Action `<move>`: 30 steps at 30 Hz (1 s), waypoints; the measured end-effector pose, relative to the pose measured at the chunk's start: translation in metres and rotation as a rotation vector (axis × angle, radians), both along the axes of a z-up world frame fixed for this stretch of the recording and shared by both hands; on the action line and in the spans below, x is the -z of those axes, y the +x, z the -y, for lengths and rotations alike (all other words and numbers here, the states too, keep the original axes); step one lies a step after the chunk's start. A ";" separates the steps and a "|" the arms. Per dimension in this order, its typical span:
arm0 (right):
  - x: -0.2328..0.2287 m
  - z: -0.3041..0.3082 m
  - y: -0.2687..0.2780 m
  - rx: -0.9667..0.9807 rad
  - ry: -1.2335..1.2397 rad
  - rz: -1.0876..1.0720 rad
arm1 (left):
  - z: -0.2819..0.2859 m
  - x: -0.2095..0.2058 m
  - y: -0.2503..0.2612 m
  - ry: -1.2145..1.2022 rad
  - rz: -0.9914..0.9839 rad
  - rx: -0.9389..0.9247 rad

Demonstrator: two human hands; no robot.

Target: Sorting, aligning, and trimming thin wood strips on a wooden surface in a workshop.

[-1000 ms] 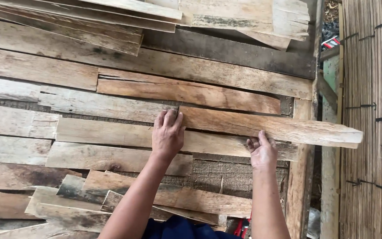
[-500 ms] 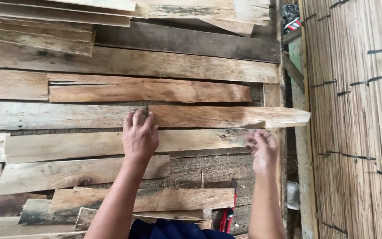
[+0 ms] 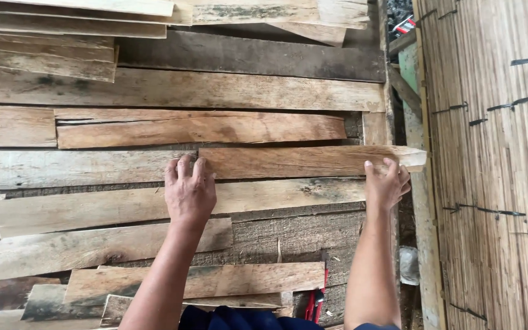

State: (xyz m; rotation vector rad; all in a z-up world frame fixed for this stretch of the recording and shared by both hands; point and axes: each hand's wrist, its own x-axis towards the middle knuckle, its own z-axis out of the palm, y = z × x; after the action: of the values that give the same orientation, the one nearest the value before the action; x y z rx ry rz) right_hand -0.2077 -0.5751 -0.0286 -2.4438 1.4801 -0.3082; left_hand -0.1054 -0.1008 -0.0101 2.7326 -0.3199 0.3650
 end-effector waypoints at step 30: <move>-0.015 -0.026 0.009 -0.122 -0.100 0.039 | 0.001 0.003 0.000 -0.026 -0.022 -0.034</move>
State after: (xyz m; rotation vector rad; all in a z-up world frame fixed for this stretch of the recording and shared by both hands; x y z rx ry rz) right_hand -0.1988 -0.5488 -0.0136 -2.5773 1.3232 -0.4104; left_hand -0.1056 -0.1013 -0.0127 2.7172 -0.2608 0.3459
